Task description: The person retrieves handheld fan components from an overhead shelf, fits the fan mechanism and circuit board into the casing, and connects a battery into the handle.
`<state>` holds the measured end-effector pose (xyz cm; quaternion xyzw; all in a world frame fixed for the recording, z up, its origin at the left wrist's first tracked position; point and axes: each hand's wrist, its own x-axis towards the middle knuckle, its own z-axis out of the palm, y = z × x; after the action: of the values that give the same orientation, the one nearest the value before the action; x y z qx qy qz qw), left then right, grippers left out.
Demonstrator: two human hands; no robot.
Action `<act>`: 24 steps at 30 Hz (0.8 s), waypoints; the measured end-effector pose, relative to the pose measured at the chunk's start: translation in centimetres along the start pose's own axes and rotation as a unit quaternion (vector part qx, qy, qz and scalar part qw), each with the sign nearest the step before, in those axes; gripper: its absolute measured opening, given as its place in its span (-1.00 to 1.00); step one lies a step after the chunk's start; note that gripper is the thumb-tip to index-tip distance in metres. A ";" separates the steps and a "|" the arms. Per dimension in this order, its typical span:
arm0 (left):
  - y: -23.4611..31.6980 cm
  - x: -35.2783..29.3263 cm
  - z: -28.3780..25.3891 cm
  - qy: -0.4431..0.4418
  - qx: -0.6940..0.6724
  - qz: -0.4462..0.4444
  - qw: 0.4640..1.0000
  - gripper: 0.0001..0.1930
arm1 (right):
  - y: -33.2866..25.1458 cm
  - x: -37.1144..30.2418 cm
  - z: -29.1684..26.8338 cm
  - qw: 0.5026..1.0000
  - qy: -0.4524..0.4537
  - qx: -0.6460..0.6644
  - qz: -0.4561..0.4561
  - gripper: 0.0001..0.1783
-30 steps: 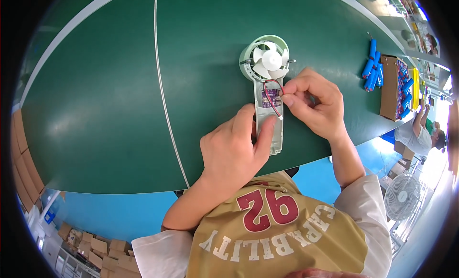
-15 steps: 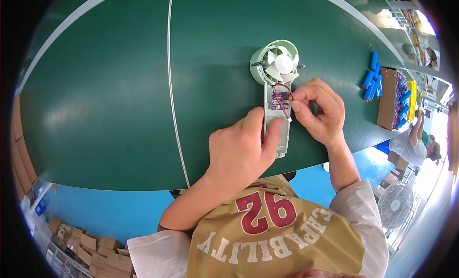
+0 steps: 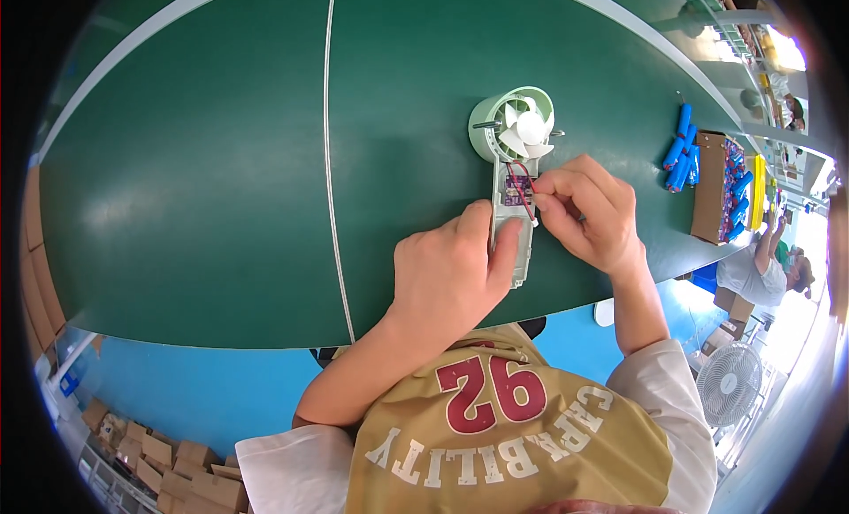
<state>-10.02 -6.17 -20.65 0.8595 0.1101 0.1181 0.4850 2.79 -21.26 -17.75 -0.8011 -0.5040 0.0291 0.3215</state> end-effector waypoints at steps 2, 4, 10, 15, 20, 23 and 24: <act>-0.1 0.1 0.0 -0.006 0.001 0.001 1.000 -0.74 | -0.2 0.4 -0.1 0.998 0.009 -0.039 -0.043 -0.83; -0.1 0.1 0.0 -0.012 -0.008 -0.002 1.000 -0.74 | -0.4 0.6 -0.2 0.998 0.010 -0.048 -0.047 -0.83; -0.5 0.1 0.6 -0.027 -0.097 -0.034 0.994 -0.73 | -1.0 0.5 0.0 0.995 0.022 -0.086 -0.052 -0.82; 0.0 -0.1 0.1 -0.040 -0.169 -0.092 0.980 -0.73 | -1.8 0.3 0.3 0.995 0.028 -0.081 -0.045 -0.82; -0.2 -0.5 0.2 -0.038 -0.179 -0.101 0.978 -0.75 | -2.6 -0.8 0.7 0.995 0.042 0.006 0.093 -0.88; -0.1 -0.3 -0.7 -0.066 -0.148 -0.126 0.979 -0.74 | -3.6 -2.4 0.1 0.987 0.095 0.030 0.128 -0.98; -0.5 -0.6 -0.9 -0.064 -0.145 -0.116 0.981 -0.74 | -4.4 -4.6 0.3 0.978 0.123 0.039 0.163 -0.96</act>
<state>-10.90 -5.36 -20.63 0.7676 0.1593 0.0210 0.6205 -3.00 -23.65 -16.83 -0.8569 -0.3217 0.0022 0.4028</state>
